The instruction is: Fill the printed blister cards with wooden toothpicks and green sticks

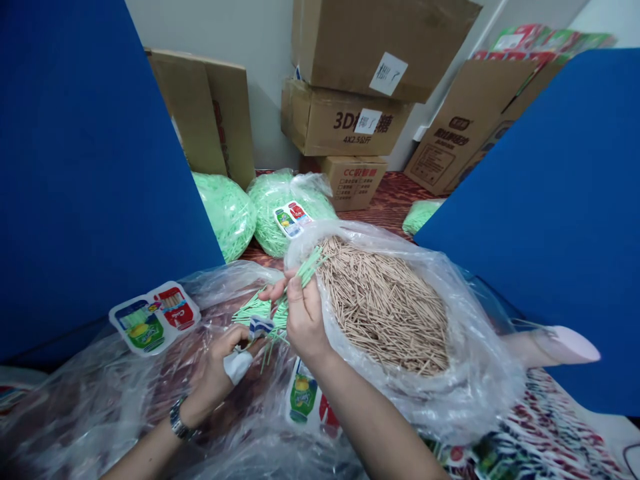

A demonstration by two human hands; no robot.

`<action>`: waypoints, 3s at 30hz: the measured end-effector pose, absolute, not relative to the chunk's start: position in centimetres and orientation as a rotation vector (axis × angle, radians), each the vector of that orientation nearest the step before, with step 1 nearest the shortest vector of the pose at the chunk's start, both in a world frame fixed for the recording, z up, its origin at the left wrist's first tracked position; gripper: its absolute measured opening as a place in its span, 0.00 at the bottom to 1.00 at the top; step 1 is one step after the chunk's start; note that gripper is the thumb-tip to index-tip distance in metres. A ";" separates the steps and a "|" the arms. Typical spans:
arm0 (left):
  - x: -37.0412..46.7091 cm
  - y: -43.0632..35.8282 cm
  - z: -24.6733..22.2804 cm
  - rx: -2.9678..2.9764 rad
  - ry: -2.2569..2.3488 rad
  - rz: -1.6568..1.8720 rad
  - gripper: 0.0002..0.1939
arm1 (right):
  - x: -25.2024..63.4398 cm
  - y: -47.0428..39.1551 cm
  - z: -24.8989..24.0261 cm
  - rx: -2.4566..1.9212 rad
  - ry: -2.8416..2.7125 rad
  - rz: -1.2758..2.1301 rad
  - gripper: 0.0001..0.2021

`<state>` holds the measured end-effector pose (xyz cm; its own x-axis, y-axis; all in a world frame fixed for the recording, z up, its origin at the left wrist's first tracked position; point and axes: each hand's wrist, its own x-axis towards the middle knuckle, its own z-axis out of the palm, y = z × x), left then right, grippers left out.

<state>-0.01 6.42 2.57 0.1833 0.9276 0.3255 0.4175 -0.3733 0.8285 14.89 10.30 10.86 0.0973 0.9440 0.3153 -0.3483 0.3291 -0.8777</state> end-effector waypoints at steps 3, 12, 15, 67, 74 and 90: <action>0.0 6.5 2.5 1.913 1.252 1.144 0.10 | 14.9 10.2 11.3 -0.737 -1.157 1.011 0.07; 0.7 6.4 2.7 1.854 1.210 1.194 0.06 | 13.8 9.4 9.4 -0.901 -1.353 0.811 0.13; 0.9 6.3 2.8 1.854 1.199 1.195 0.06 | 13.5 9.5 9.0 -0.913 -1.348 0.765 0.13; -1.2 6.8 4.0 1.769 1.149 1.101 0.06 | 18.4 9.1 8.5 -0.893 -2.062 0.272 0.16; -1.1 7.3 3.6 1.560 1.104 1.107 0.09 | 19.3 10.8 5.1 -1.022 -1.628 1.110 0.14; -0.3 7.1 2.9 1.423 1.166 1.186 0.07 | 17.1 9.5 3.5 -1.120 -1.333 1.209 0.11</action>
<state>-0.34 7.10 2.92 0.0880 0.9886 0.1224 0.1048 -0.1314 0.9858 17.07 9.47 3.52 -0.0970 0.9922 0.0778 0.0197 0.0800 -0.9966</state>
